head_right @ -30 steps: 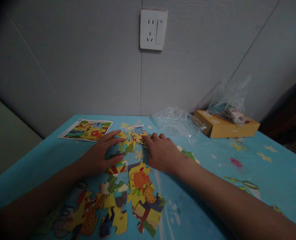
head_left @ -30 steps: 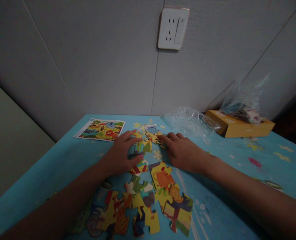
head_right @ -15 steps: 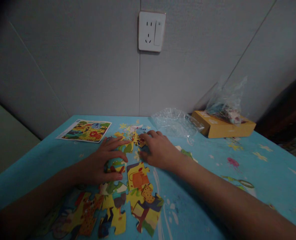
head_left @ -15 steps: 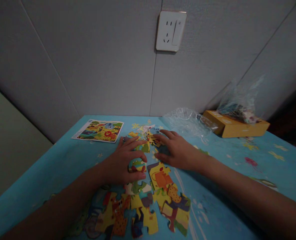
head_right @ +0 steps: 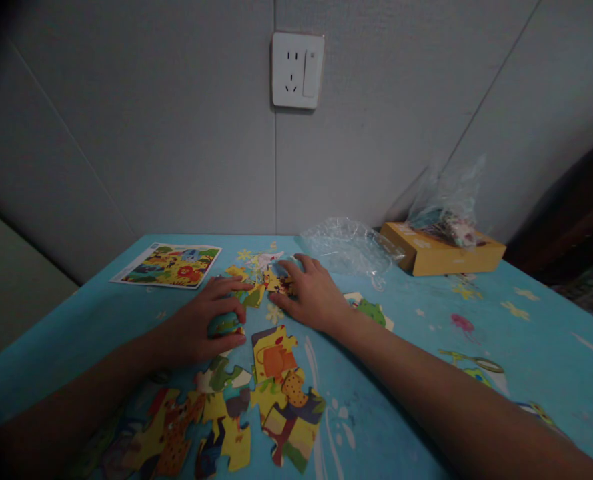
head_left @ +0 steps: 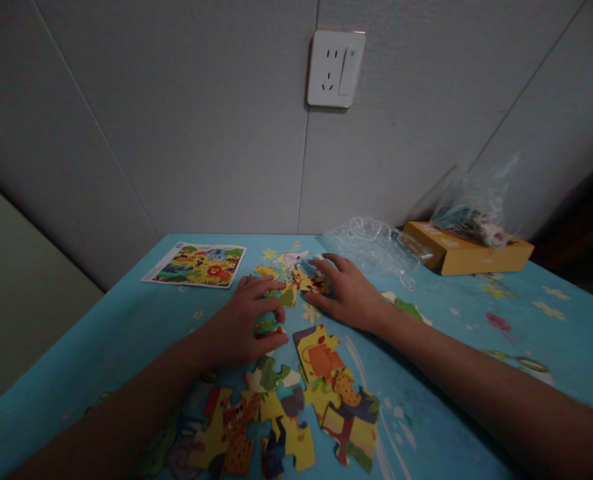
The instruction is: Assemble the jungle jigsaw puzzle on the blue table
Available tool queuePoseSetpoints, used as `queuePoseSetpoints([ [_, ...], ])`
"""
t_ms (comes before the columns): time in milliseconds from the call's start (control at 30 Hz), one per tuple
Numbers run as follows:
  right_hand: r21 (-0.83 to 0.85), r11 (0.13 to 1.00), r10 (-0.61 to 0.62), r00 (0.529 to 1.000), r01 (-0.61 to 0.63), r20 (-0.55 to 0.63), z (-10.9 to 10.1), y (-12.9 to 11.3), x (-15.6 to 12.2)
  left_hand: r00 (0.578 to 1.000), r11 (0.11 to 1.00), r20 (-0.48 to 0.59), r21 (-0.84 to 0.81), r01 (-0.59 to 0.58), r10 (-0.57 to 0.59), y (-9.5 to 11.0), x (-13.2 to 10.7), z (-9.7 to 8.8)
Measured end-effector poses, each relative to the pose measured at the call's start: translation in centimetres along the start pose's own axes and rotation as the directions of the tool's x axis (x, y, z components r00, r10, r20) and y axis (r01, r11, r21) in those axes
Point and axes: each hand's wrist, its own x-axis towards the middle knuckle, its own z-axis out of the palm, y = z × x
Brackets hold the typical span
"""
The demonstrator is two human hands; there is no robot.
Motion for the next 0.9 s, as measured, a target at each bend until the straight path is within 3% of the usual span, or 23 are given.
queuePoseSetpoints([
  [133,0.069,0.997,-0.035,0.995,0.028,0.091,0.3,0.2,0.1,0.999,0.999,-0.051,-0.038,0.017,-0.019,-0.4,0.1,0.4],
  [333,0.183,0.982,-0.052,0.996,0.04,0.066,-0.1,0.2,0.2,0.997,0.999,-0.076,-0.039,0.007,-0.01,-1.2,0.1,0.8],
  [500,0.324,0.934,-0.174,0.983,0.147,0.053,-0.5,-0.2,-0.2,0.999,0.999,-0.04,-0.036,-0.023,0.022,-1.1,0.1,0.6],
  [767,0.432,0.84,-0.354,0.935,0.328,-0.023,-0.8,-0.1,-0.6,0.998,0.997,-0.062,-0.074,-0.03,0.025,-0.8,0.2,0.5],
  [900,0.459,0.78,-0.48,0.877,0.426,0.002,-0.9,-0.1,-0.7,0.996,0.995,-0.092,-0.099,-0.024,0.015,-0.6,0.3,0.5],
])
